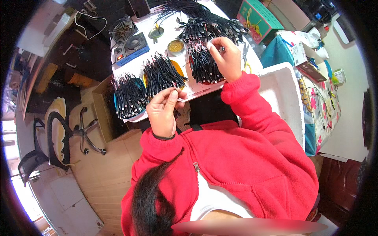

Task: The person repeatedly picks small black cable assemblies from trays on a table, inserts a small white connector into the end of each cable, and places the finished unit into a white bin. The process is repeated continuously throughout the clip.

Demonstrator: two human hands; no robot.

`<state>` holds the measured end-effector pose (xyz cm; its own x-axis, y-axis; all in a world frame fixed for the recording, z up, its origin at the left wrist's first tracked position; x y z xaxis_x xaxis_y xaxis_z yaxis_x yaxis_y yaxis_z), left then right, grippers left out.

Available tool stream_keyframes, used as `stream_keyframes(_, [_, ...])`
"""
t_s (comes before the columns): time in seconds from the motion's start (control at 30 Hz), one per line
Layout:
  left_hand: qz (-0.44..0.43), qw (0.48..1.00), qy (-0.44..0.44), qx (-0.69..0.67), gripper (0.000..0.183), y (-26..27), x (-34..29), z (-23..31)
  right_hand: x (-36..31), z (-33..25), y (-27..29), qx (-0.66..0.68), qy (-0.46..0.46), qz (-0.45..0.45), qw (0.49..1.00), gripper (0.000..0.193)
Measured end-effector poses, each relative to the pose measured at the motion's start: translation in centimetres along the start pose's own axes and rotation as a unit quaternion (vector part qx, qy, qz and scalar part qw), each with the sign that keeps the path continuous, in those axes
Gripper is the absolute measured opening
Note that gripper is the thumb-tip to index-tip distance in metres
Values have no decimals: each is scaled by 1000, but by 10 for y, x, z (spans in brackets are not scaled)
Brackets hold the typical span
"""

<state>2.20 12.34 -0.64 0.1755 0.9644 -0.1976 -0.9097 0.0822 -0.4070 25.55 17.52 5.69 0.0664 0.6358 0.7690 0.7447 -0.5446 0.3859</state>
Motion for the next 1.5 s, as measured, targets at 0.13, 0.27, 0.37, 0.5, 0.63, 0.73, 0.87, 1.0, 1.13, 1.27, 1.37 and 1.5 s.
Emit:
stream_keyframes(0.13, [-9,995,-2,-94,17,-13,7,8,-34,-52,-15,212,-102,-114,965,12])
stream_keyframes(0.27, [-38,992,-37,-114,19,-28,1,20,-61,-93,-30,301,-116,-125,938,12])
stream_keyframes(0.37, [-42,991,-33,-125,19,-30,-5,21,-71,-94,-33,300,-137,-113,937,12])
stream_keyframes(0.5, [-42,990,-34,-129,19,-29,-12,20,-78,-96,-38,313,-155,-98,932,12])
stream_keyframes(0.63, [-37,994,-34,-100,19,-27,-15,18,-69,-105,-35,260,-100,-143,950,11])
stream_keyframes(0.73, [-45,994,-34,-95,18,-28,-16,16,-57,-96,-24,277,-121,-156,940,11])
stream_keyframes(0.87, [-66,995,-26,-63,18,-36,-17,13,-43,-90,-23,308,-138,-181,924,16])
stream_keyframes(1.0, [-67,997,7,-23,18,-36,-17,7,-38,-93,-25,340,-121,-150,921,16])
stream_keyframes(1.13, [-113,989,37,-86,17,-40,-16,2,-53,-87,-36,483,-209,-128,841,14])
stream_keyframes(1.27, [-156,974,80,-144,16,-44,-15,-6,-62,-84,-44,546,-253,-100,792,14])
stream_keyframes(1.37, [-184,967,101,-146,17,-47,-16,-9,-78,-83,-61,609,-360,-125,696,14])
stream_keyframes(1.5, [-208,962,148,-97,19,-48,-16,-15,-79,-81,-60,616,-335,-200,684,14])
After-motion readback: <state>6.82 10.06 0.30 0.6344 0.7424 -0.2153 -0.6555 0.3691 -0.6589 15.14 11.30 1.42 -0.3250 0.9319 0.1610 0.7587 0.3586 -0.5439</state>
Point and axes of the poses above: each hand's wrist, its own x-axis towards the middle knuckle, its own y-axis out of the back of the hand, z = x × y, the point moved 10 cm from there along x, towards the middle knuckle, and after that the axes turned 14 degrees about y, right-handed, at the moved point
